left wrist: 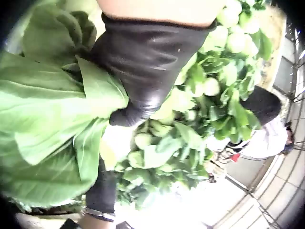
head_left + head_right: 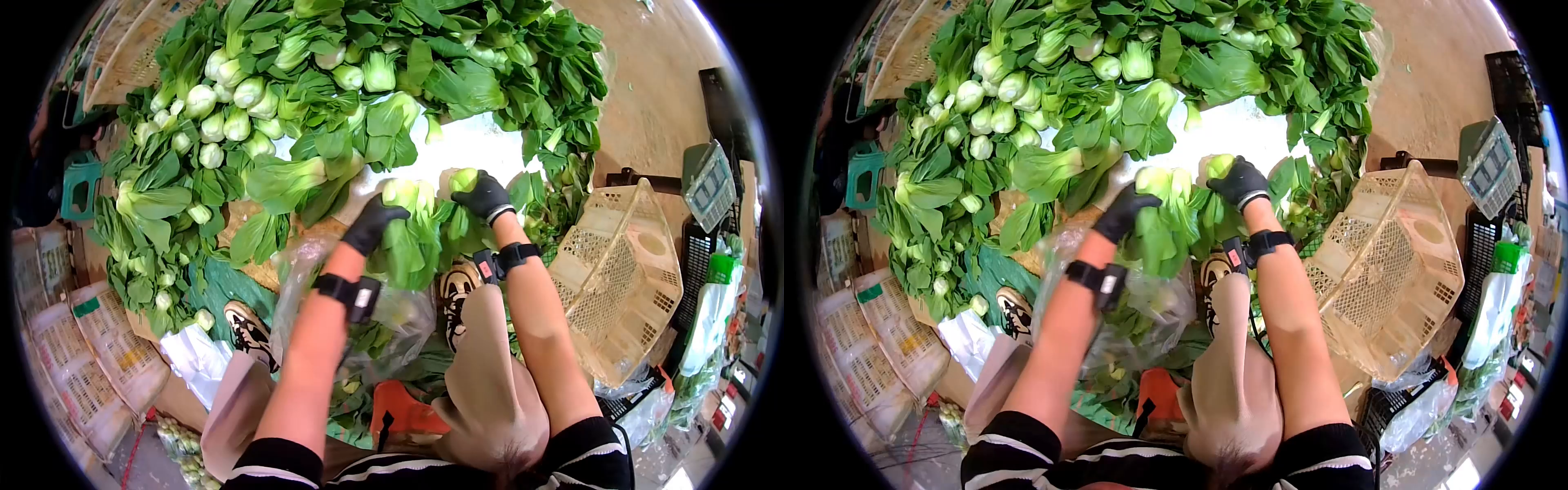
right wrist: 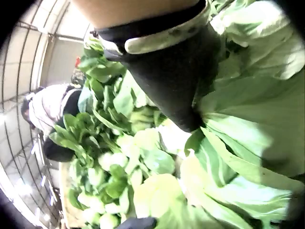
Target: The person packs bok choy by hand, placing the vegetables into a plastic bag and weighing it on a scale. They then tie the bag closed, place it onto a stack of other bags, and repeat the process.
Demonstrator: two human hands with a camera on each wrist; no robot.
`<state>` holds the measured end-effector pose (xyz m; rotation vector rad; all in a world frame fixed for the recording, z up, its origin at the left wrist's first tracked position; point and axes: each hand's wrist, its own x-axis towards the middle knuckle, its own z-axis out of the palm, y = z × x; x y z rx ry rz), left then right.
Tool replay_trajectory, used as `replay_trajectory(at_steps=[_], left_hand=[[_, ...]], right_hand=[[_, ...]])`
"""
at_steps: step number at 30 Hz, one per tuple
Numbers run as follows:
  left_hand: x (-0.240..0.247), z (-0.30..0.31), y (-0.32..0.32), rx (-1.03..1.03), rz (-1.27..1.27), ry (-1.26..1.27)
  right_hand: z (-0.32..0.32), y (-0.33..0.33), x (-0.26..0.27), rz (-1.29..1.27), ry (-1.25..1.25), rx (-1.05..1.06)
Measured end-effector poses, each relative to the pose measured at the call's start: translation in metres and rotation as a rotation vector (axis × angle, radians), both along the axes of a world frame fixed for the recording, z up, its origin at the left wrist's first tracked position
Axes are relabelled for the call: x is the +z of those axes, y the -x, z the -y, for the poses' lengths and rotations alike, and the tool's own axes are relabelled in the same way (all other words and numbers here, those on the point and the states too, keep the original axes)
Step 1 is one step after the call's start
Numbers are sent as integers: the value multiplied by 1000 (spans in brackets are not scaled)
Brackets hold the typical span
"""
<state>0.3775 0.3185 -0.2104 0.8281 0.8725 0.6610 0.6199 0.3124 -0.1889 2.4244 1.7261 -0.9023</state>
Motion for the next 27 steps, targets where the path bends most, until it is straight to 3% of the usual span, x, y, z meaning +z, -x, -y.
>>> replay_trajectory(at_steps=[1,2,3,5,7,9,10,11,12,13,14,15,17,19,20,21,22,23,24,25,26,27], left_hand=[[-22,3,-6,85,-109,-68],[-20,14,-8,121,-286,86],[-41,30,-6,209,-197,43],[-44,39,-5,217,-97,-99],[-16,26,-1,198,-27,74],[-33,23,-4,207,12,27],[-40,28,-3,229,28,-10],[-48,27,-4,253,48,-65],[-58,27,-5,296,35,-74],[-59,28,-4,301,-39,-126],[-59,30,-10,283,-120,-144],[-57,32,-14,264,-200,-164],[-45,34,-17,350,-170,-192],[-44,30,-17,337,-51,-42],[-49,25,-14,300,-113,23],[-43,25,-4,281,17,215],[-46,30,-4,293,73,279],[-49,30,6,289,99,328],[-48,29,9,293,167,316],[-37,28,11,280,162,318],[-36,25,14,264,191,351],[-36,22,15,247,220,384]], right_hand=[[-2,5,-13,37,-39,-9],[12,14,-25,74,11,10],[26,19,-41,53,-40,-16],[16,19,-20,99,95,15],[-12,20,1,203,-114,30],[-55,32,0,-81,-424,-65],[-77,46,8,-187,-307,-112],[-117,56,-22,-336,-183,-235],[-136,75,-5,-364,-106,-303],[-141,93,19,-307,-200,-270],[-153,100,-1,-360,-337,-220],[-191,101,-90,-154,-436,-106],[-165,128,-47,-89,-168,-514],[-158,119,-42,-88,-282,-547],[-158,105,-24,-30,-215,-54],[-157,93,-9,27,-134,438],[-145,75,-1,108,-111,617],[-136,70,2,-288,-238,-212],[-123,42,3,-268,-293,-258],[-87,52,79,-526,-272,-367],[-73,25,87,-486,-345,-266],[-58,-2,91,-672,-296,-236]])
